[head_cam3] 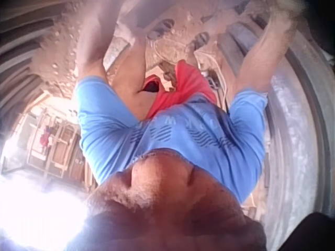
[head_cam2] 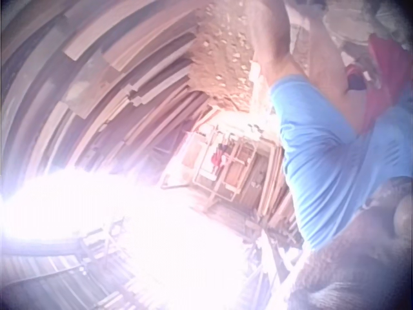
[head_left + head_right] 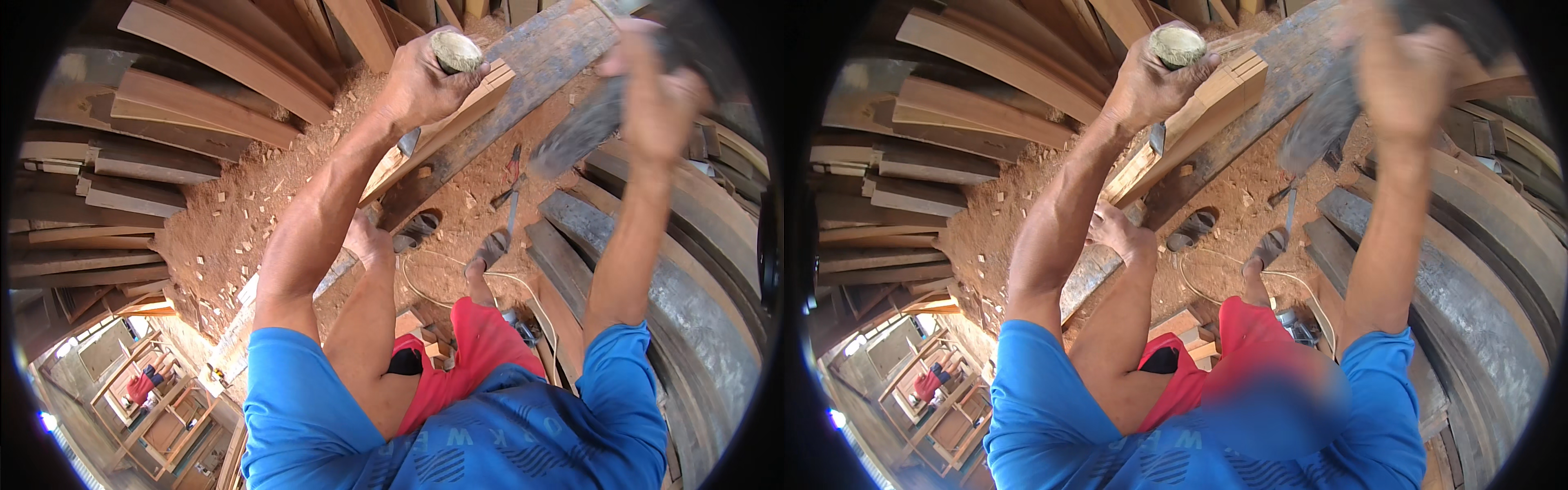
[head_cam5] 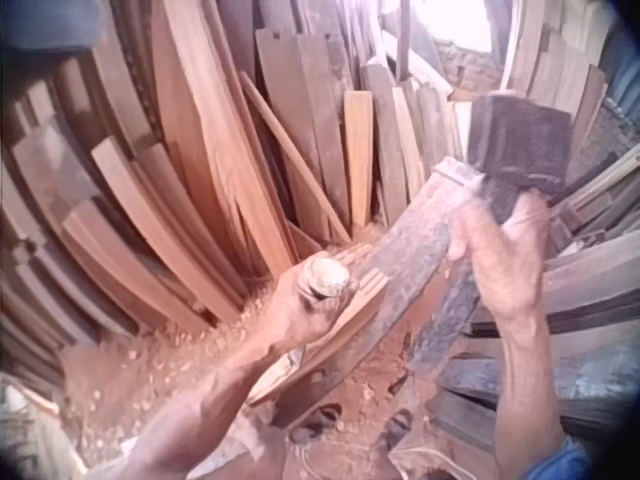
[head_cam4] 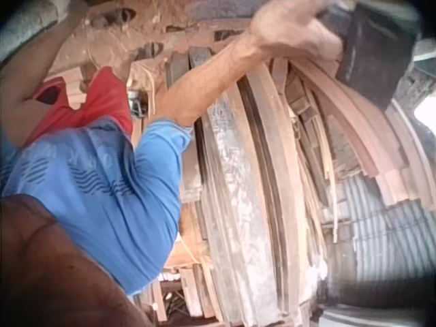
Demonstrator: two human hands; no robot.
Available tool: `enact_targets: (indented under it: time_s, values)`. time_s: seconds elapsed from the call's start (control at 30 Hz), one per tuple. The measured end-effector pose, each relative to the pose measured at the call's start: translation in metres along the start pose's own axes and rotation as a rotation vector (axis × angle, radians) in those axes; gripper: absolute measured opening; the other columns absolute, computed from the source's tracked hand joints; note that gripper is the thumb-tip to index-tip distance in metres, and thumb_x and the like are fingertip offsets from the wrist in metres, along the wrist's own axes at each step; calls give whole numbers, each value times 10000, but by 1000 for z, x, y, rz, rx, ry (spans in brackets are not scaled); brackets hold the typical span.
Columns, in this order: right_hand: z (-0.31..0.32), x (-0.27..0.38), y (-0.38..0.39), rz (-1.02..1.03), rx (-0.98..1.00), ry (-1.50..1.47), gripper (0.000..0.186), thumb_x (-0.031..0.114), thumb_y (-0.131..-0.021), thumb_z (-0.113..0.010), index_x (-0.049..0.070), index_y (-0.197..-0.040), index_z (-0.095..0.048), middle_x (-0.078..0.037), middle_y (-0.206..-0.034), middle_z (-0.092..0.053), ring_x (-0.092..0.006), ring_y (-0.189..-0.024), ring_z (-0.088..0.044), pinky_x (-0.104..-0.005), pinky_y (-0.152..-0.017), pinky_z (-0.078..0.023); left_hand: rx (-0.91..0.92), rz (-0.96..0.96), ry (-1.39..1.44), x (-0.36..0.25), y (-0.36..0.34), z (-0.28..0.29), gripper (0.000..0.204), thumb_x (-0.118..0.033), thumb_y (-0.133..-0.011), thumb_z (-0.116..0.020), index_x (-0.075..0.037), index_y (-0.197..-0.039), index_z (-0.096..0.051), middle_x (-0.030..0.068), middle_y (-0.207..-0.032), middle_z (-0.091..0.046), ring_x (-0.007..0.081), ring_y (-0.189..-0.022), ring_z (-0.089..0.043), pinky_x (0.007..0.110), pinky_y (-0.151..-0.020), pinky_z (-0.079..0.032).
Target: The person uses a hammer and a chisel to carve out rectangular notches in a wooden beam, clearing away wood shavings by hand.
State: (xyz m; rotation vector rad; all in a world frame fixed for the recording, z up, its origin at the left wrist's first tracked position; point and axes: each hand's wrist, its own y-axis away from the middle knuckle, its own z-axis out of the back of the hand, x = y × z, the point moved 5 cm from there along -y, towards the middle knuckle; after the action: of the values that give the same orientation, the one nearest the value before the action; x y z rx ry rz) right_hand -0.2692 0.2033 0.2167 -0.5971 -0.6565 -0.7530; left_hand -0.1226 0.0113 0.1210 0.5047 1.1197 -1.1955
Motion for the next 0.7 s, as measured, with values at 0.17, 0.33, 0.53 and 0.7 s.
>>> enact_targets:
  time_s: [0.17, 0.33, 0.53, 0.7]
  values:
    - [-59, 3, 20, 315, 296, 170, 311, 280, -899, -708, -22, -976, -703, -191, -918, -725, -297, -788, -685, -433, -788, -556, -20, -21, -60, 3, 8, -4, 254, -260, -945, -785, -50, -985, -649, -30, -810, -648, 82, -758, -574, 282, -688, -514]
    - [22, -11, -29, 216, -21, -468, 260, 252, -994, -650, 77, -803, -672, 8, -679, -593, -70, -621, -556, -282, -582, -402, 160, 72, -22, 11, -3, -14, 266, -293, -949, -780, -58, -991, -665, -36, -805, -654, 87, -760, -573, 302, -705, -517]
    - [-54, -47, 0, 249, 5, 402, 285, 324, -960, -677, 46, -895, -671, -58, -751, -629, -114, -705, -600, -348, -638, -500, 152, 105, 15, 7, 0, -14, 248, -258, -945, -788, -46, -967, -661, -39, -809, -643, 78, -788, -567, 294, -731, -511]
    - [-50, -3, 17, 187, 277, -127, 242, 317, -940, -670, 85, -997, -711, -82, -728, -642, -136, -626, -591, -308, -603, -511, 118, 145, 48, 18, 12, -9, 265, -255, -931, -805, -42, -957, -650, -44, -808, -633, 78, -788, -571, 290, -730, -513]
